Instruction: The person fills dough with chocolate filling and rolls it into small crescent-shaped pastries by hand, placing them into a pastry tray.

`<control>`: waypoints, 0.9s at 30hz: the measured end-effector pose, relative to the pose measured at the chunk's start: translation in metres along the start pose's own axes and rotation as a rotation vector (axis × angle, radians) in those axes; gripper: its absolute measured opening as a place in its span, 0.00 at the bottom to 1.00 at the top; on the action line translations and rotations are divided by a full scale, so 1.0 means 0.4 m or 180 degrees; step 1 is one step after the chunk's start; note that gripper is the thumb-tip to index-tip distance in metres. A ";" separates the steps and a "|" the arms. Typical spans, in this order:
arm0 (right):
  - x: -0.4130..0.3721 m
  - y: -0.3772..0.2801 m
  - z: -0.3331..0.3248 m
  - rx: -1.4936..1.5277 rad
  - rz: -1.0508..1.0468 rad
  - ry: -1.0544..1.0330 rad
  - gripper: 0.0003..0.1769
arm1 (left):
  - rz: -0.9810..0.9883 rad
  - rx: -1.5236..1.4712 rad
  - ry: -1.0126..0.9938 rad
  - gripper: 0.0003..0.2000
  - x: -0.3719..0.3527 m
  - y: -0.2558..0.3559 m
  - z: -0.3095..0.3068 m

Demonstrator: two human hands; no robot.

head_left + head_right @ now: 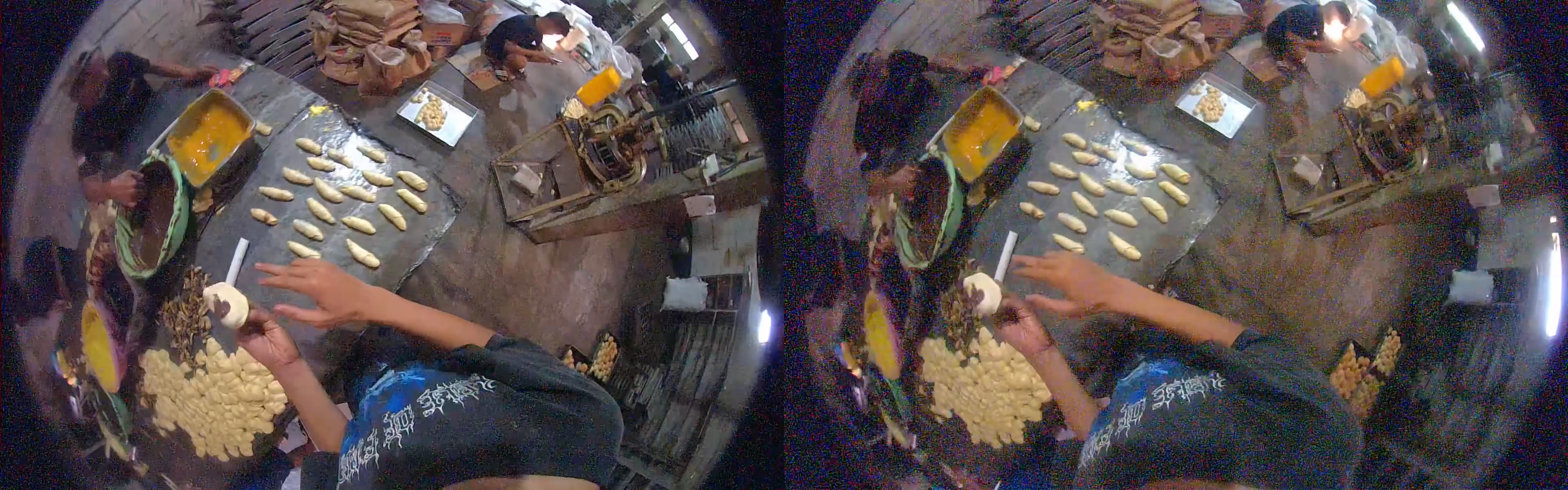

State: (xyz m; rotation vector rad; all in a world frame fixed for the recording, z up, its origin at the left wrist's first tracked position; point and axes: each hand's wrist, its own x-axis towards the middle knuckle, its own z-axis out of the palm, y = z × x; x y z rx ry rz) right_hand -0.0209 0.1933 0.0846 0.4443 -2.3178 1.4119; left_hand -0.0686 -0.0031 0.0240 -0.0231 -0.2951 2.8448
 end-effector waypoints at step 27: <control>0.345 0.295 0.468 -0.0439 0.0792 -0.1411 0.16 | 0.1709 0.0895 0.0162 0.21 -0.143 0.468 0.008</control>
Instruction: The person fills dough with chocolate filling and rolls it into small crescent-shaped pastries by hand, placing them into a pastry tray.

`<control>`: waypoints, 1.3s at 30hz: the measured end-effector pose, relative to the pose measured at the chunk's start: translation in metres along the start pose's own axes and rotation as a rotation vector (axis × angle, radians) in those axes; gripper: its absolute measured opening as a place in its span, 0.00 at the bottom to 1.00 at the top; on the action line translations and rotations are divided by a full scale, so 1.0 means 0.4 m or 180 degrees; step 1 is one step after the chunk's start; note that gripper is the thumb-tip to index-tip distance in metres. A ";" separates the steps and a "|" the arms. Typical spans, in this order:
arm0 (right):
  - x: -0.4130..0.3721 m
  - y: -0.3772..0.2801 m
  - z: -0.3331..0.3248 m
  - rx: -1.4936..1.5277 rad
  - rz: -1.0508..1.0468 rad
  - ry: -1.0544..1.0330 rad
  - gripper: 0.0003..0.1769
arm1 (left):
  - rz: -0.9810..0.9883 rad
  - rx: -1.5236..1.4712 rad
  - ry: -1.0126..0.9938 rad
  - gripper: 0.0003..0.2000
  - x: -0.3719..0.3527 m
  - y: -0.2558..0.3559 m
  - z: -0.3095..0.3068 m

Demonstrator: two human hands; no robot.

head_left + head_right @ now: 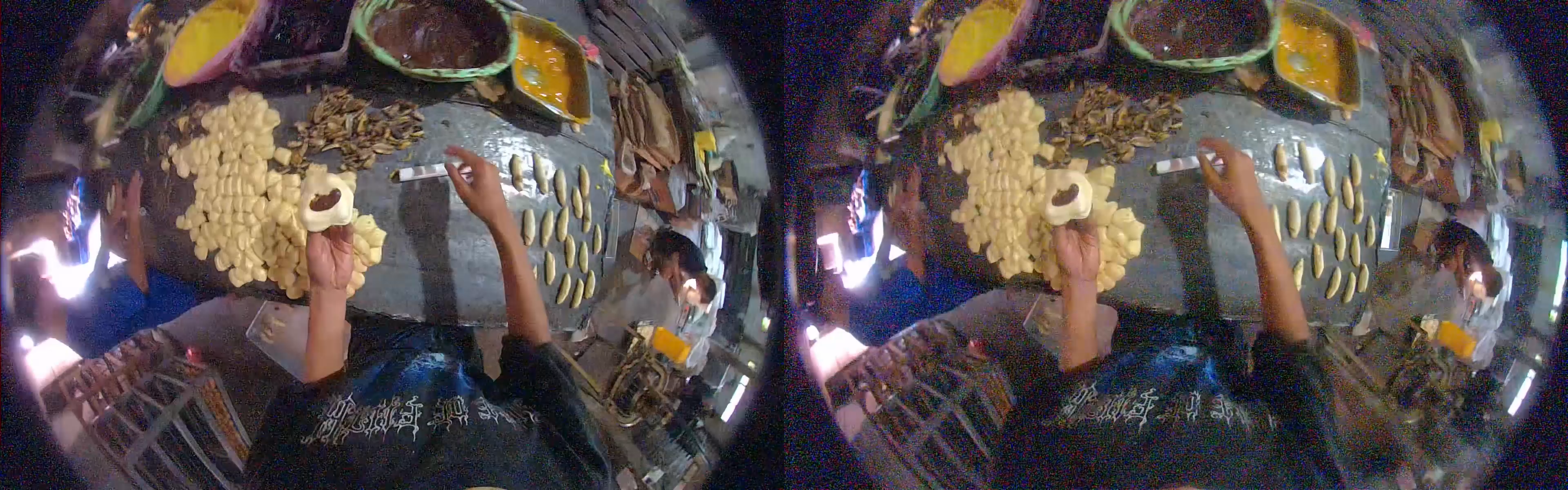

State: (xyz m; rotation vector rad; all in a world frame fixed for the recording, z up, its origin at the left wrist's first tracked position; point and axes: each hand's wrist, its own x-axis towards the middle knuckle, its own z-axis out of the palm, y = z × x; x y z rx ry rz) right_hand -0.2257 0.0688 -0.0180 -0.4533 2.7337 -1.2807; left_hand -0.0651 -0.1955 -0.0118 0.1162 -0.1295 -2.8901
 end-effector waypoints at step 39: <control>0.396 0.033 0.178 -0.0940 -0.0924 -0.1187 0.13 | 0.0152 -0.1474 -0.0006 0.23 -0.111 -0.003 0.043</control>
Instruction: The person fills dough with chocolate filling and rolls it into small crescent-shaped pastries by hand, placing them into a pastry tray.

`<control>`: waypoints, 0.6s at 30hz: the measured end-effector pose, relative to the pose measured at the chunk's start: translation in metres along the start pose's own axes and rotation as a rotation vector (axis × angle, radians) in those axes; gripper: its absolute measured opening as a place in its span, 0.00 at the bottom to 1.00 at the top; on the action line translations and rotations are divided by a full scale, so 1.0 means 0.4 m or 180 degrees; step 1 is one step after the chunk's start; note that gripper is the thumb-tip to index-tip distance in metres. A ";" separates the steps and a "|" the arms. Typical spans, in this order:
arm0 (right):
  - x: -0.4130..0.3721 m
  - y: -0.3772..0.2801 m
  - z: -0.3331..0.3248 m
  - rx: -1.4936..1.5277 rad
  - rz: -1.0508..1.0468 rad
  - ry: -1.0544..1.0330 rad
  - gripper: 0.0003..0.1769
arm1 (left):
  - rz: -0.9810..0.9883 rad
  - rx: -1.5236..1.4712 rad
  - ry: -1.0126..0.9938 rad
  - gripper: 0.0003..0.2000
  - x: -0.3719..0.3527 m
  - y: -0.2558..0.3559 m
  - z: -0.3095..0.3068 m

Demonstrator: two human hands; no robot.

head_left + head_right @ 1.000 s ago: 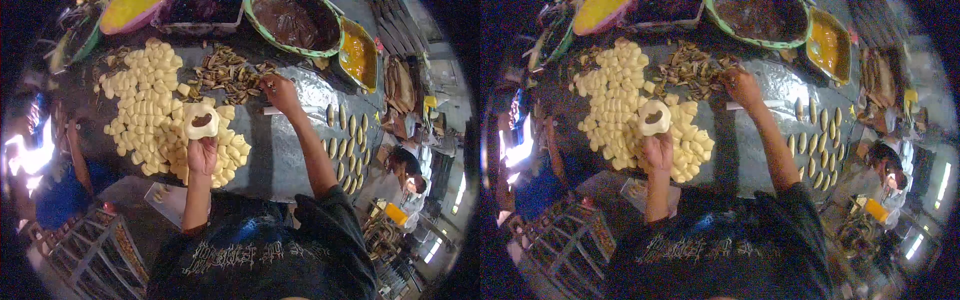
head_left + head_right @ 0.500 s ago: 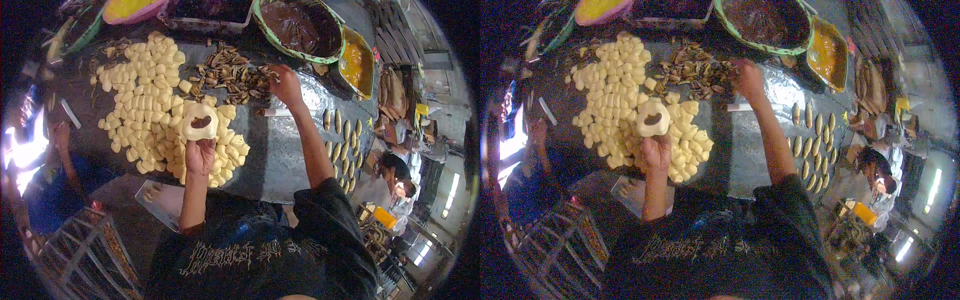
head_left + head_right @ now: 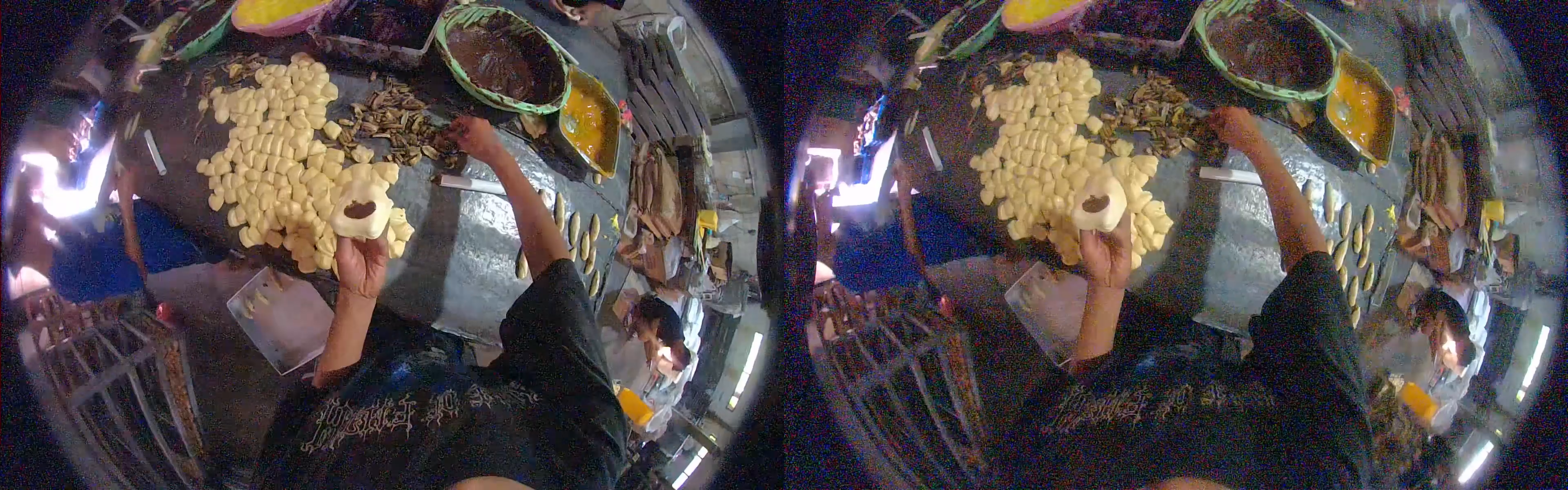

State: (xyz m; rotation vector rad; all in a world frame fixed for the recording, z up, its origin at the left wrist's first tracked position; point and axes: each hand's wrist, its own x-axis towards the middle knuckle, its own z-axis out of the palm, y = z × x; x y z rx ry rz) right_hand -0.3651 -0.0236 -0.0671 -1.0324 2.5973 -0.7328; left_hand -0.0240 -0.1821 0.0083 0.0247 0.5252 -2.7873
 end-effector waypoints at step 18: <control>-0.012 0.004 0.043 0.0170 0.0106 0.0132 0.14 | -0.0107 0.0312 0.0213 0.20 0.035 0.036 -0.048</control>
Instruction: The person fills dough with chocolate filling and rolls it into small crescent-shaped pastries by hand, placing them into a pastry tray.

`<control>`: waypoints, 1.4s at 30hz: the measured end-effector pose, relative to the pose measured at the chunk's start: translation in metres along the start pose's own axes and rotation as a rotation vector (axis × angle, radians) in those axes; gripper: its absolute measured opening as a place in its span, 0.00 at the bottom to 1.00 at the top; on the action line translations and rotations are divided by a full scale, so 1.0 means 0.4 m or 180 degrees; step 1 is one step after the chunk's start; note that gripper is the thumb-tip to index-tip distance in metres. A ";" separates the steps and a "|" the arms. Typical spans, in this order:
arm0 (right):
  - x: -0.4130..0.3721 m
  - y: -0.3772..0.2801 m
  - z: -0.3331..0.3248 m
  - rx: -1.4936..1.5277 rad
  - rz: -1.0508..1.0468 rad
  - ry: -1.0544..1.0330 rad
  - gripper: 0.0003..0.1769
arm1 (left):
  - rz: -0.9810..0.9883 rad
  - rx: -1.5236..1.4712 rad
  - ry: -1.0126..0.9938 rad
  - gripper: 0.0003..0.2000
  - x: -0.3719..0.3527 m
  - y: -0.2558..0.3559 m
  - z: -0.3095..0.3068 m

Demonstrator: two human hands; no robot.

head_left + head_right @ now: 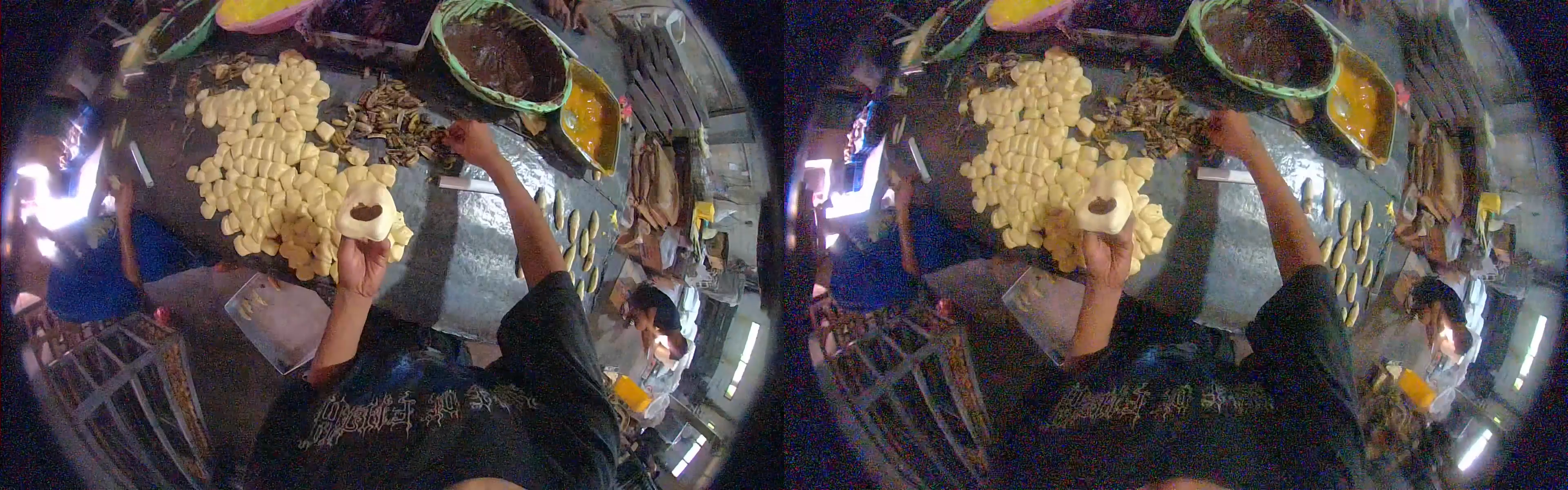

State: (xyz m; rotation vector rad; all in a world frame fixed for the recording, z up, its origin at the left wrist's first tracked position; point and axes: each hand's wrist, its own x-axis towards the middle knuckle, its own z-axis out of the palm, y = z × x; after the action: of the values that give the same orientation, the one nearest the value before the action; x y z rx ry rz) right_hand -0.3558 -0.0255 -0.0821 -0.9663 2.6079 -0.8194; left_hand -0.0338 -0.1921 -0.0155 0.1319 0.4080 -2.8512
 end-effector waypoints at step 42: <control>-0.450 -0.673 -0.388 0.1290 -0.1457 0.0559 0.10 | -0.0354 0.0888 -0.0532 0.27 -0.041 -0.159 0.075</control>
State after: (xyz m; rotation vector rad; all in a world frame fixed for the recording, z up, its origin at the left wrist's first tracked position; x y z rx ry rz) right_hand -0.1419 -0.0094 0.2060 -1.4302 2.2305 -1.5320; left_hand -0.0366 -0.1379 0.0319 -0.0800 -0.0180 -2.9844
